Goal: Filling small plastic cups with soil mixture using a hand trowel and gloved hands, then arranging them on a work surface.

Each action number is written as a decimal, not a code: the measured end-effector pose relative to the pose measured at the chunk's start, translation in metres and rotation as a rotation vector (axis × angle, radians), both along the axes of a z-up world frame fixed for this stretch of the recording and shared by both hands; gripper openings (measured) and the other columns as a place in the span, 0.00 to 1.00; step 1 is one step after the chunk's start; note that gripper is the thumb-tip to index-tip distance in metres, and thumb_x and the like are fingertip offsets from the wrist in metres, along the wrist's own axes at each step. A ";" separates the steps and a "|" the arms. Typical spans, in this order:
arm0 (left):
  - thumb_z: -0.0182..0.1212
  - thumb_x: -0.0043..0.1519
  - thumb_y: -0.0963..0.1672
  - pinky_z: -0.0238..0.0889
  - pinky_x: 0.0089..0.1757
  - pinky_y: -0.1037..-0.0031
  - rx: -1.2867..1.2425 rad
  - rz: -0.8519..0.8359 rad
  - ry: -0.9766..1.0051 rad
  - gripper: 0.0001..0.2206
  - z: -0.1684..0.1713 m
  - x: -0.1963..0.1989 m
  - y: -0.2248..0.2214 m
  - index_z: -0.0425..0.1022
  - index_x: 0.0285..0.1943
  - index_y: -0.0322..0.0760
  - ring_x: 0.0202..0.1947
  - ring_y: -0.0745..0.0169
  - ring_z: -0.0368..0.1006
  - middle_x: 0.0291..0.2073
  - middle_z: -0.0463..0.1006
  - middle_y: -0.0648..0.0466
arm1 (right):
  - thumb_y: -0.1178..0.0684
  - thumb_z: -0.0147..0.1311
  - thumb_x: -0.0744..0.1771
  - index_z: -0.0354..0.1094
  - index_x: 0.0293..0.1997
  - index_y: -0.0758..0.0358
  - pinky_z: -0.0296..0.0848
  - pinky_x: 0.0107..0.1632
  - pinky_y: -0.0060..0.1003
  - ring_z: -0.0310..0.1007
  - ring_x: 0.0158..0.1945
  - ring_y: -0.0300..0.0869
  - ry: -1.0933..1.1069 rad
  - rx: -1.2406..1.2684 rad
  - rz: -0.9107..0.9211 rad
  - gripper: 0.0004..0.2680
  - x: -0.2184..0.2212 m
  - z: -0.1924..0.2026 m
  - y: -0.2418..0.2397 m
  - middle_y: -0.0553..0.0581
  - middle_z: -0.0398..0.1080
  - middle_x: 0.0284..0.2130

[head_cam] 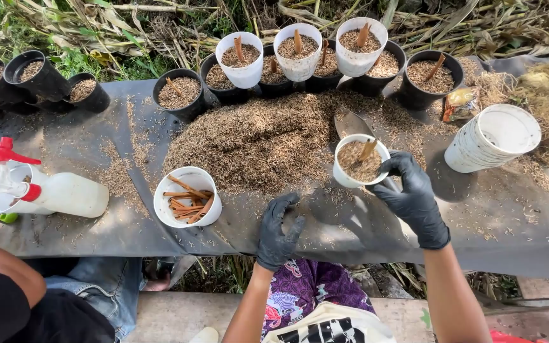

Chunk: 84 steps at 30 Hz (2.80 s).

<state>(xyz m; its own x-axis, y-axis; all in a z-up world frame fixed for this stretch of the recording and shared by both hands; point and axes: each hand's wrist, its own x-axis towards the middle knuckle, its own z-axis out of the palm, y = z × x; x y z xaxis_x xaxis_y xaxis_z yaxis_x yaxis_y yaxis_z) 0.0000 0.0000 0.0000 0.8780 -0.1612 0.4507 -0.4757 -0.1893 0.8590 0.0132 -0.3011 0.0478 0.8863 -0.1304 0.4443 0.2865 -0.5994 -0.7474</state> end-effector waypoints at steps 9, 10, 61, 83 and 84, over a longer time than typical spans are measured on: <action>0.65 0.63 0.48 0.67 0.56 0.57 -0.005 0.002 0.013 0.20 -0.010 0.001 0.000 0.75 0.62 0.37 0.53 0.45 0.75 0.49 0.78 0.47 | 0.62 0.75 0.65 0.62 0.45 0.68 0.77 0.51 0.42 0.72 0.50 0.57 -0.177 0.066 -0.167 0.16 0.069 0.033 -0.051 0.67 0.64 0.47; 0.65 0.63 0.48 0.67 0.56 0.57 -0.005 0.002 0.011 0.20 -0.008 -0.001 0.000 0.75 0.62 0.37 0.53 0.45 0.75 0.49 0.78 0.47 | 0.62 0.75 0.65 0.62 0.45 0.68 0.77 0.51 0.42 0.72 0.50 0.57 -0.178 0.066 -0.167 0.16 0.076 0.045 -0.049 0.67 0.64 0.47; 0.60 0.67 0.45 0.74 0.51 0.67 -0.023 0.013 -0.067 0.18 -0.006 -0.003 -0.002 0.70 0.64 0.34 0.53 0.54 0.74 0.51 0.77 0.47 | 0.51 0.65 0.69 0.58 0.66 0.83 0.64 0.63 0.61 0.59 0.61 0.69 -0.265 -0.595 -0.153 0.25 0.081 0.089 -0.056 0.82 0.58 0.56; 0.59 0.67 0.46 0.74 0.53 0.66 -0.071 0.014 -0.042 0.18 -0.014 -0.002 -0.002 0.70 0.65 0.37 0.52 0.54 0.76 0.52 0.76 0.48 | 0.33 0.65 0.58 0.62 0.77 0.72 0.70 0.52 0.60 0.64 0.55 0.74 0.177 -0.942 -0.272 0.42 0.020 0.067 -0.201 0.87 0.66 0.53; 0.60 0.67 0.45 0.75 0.53 0.66 -0.076 0.005 -0.057 0.18 -0.016 -0.002 -0.001 0.70 0.65 0.36 0.52 0.54 0.76 0.52 0.76 0.47 | 0.34 0.66 0.57 0.62 0.78 0.69 0.69 0.50 0.63 0.61 0.55 0.76 0.219 -0.906 -0.296 0.42 0.019 0.066 -0.201 0.88 0.64 0.51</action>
<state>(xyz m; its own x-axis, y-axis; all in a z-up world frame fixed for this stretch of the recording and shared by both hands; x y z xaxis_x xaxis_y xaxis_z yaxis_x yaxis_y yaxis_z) -0.0021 -0.0013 -0.0157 0.8514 -0.1203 0.5105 -0.5233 -0.1277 0.8425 0.0320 -0.5021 0.1134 0.9475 -0.0516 0.3154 -0.0585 -0.9982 0.0125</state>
